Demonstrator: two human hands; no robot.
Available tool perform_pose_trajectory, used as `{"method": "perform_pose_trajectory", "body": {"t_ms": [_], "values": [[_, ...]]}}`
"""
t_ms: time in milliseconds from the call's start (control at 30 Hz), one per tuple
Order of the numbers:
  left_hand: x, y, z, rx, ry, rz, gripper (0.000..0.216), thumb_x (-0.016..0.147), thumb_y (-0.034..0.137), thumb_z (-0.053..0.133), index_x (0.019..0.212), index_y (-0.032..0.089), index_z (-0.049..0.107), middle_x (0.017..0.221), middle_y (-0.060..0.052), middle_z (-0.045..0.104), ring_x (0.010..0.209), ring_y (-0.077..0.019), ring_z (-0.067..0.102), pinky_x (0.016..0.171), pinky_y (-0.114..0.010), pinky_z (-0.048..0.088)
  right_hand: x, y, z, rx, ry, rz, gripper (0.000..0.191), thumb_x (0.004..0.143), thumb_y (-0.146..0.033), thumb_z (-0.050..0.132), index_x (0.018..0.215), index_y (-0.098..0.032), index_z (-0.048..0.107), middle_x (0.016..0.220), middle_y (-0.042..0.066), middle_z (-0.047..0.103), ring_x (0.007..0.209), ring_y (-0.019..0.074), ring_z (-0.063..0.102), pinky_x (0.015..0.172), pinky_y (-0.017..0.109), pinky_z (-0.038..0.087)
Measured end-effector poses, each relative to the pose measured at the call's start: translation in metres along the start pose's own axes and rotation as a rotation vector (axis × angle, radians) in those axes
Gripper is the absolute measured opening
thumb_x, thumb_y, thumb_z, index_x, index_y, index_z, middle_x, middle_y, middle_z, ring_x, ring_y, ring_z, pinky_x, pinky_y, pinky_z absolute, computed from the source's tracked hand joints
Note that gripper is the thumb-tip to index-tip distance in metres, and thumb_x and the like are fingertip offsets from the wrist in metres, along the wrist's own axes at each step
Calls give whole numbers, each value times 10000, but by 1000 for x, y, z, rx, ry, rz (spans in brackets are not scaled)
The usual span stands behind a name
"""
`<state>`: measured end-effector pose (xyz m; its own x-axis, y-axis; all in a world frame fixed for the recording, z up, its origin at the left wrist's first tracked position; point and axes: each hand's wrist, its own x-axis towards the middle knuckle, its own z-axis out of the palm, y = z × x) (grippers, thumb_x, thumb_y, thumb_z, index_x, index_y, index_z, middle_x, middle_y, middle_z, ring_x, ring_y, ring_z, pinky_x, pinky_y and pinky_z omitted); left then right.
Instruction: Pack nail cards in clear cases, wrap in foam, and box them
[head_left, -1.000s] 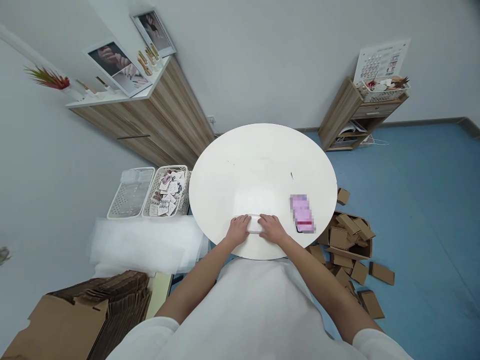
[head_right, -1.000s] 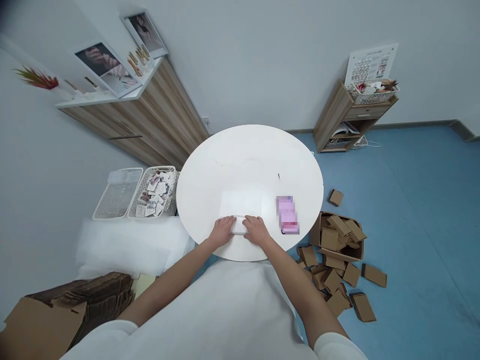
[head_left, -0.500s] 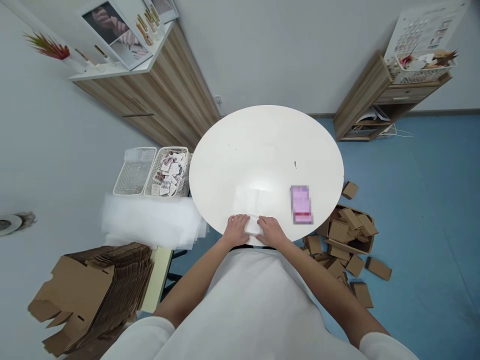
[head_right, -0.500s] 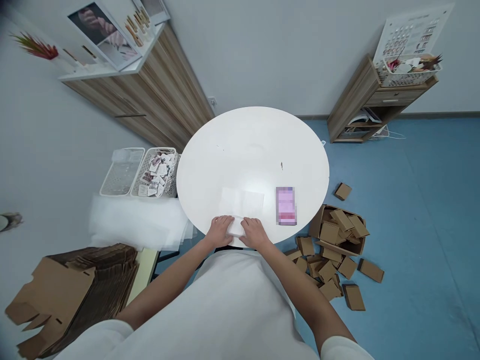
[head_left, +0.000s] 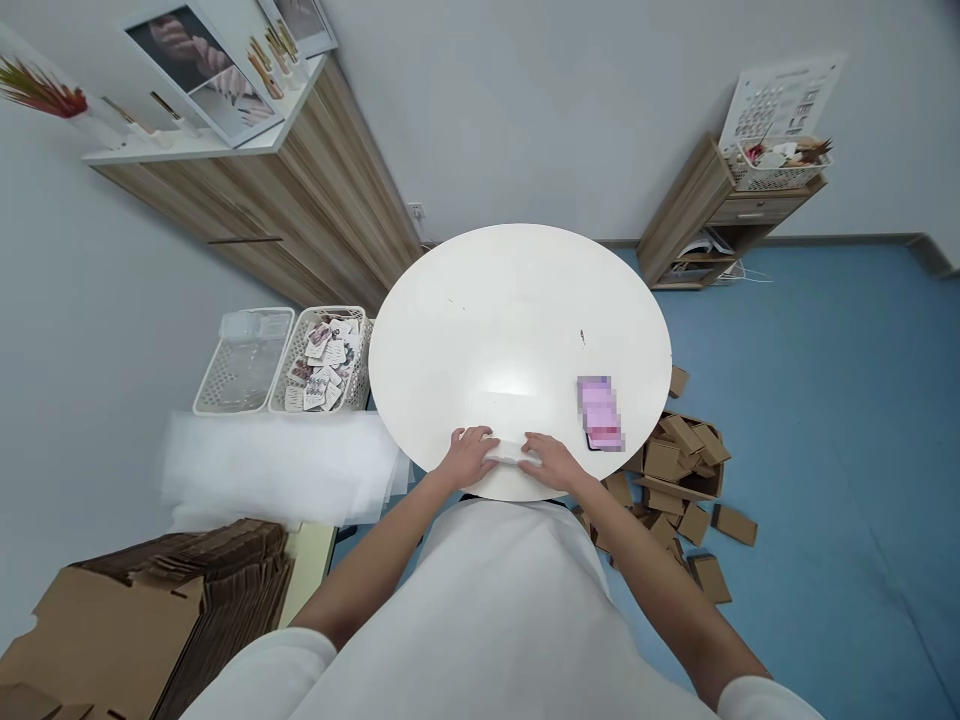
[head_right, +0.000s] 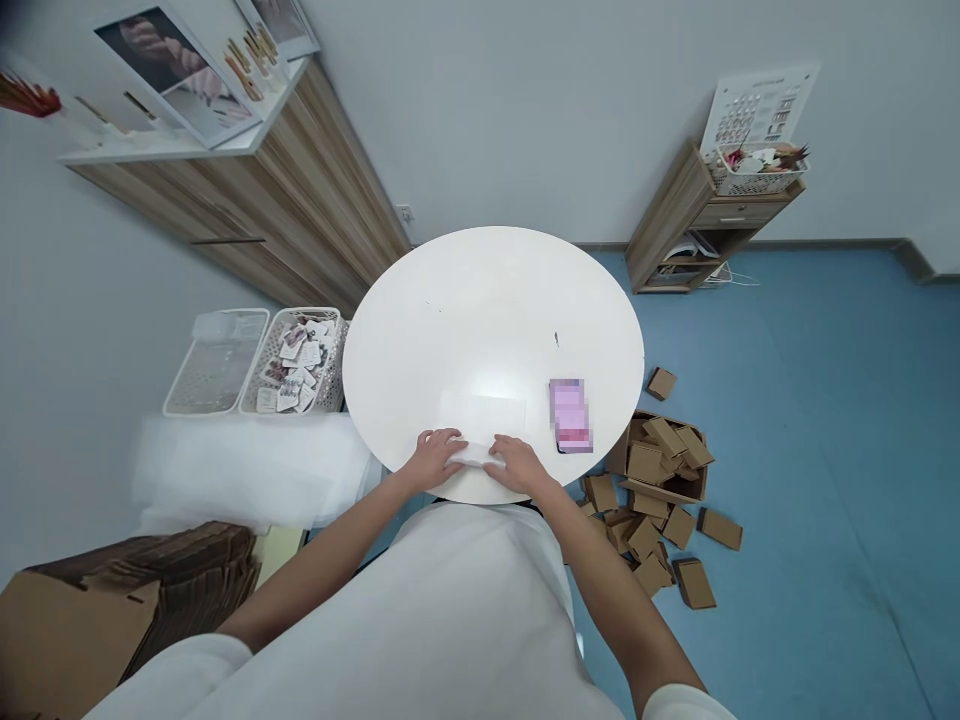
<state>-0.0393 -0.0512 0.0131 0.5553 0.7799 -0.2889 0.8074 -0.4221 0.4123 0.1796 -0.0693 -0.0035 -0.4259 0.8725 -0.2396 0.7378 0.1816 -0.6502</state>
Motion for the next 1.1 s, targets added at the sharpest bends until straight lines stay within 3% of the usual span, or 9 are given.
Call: {"method": "perform_pose_trajectory", "body": {"t_ms": [133,367,567,733,833,900,1000,1100], "values": [[8,-18,-2,-125,34,-89,272,859,317,330,1043,273,525,1047,-22,584,987,-187,510,934,-418,249,11,0,-11,77,6,155,334,832,-436,398,965,-204,598,1028,76,581,921,185,543,771,290,394],[28,-39,-2,-204,10,-322,212,831,335,385,920,234,549,829,-18,641,796,-195,579,695,-289,381,33,-6,-5,98,195,502,339,816,-464,421,1014,-222,550,954,45,623,843,186,560,647,256,380],[36,-36,1,-167,24,-424,247,822,298,416,1040,210,493,924,-48,634,884,-213,568,770,-328,366,43,-5,7,29,248,576,300,822,-371,425,1068,-217,504,1012,53,592,914,193,538,687,272,388],[29,-32,5,-178,200,-433,446,840,318,384,1261,190,306,1192,-109,506,1063,-229,484,836,-358,360,38,-3,11,30,356,527,399,789,-327,449,1164,-191,441,1122,85,517,1046,225,462,817,324,384],[21,-24,8,-84,343,-365,558,839,370,373,1330,165,203,1298,-141,393,1181,-262,364,916,-401,308,23,-9,15,75,507,503,507,761,-344,475,1232,-190,370,1213,100,439,1152,256,362,922,387,324],[16,-16,11,-7,372,-213,562,835,385,377,1331,170,225,1344,-139,331,1231,-273,286,968,-421,246,7,-13,22,173,599,522,557,752,-365,479,1260,-195,326,1254,102,395,1182,257,329,957,401,299],[13,-5,17,68,291,33,524,826,394,397,1312,234,288,1372,-100,297,1247,-269,252,987,-431,208,-18,-16,39,467,602,636,636,729,-414,499,1283,-204,269,1252,111,387,1107,235,427,892,361,384],[12,0,24,97,193,110,518,813,419,416,1303,293,304,1376,-73,296,1227,-268,278,973,-441,212,-31,-15,53,779,533,805,675,691,-461,536,1262,-207,282,1167,102,464,981,209,527,809,324,447]]}}
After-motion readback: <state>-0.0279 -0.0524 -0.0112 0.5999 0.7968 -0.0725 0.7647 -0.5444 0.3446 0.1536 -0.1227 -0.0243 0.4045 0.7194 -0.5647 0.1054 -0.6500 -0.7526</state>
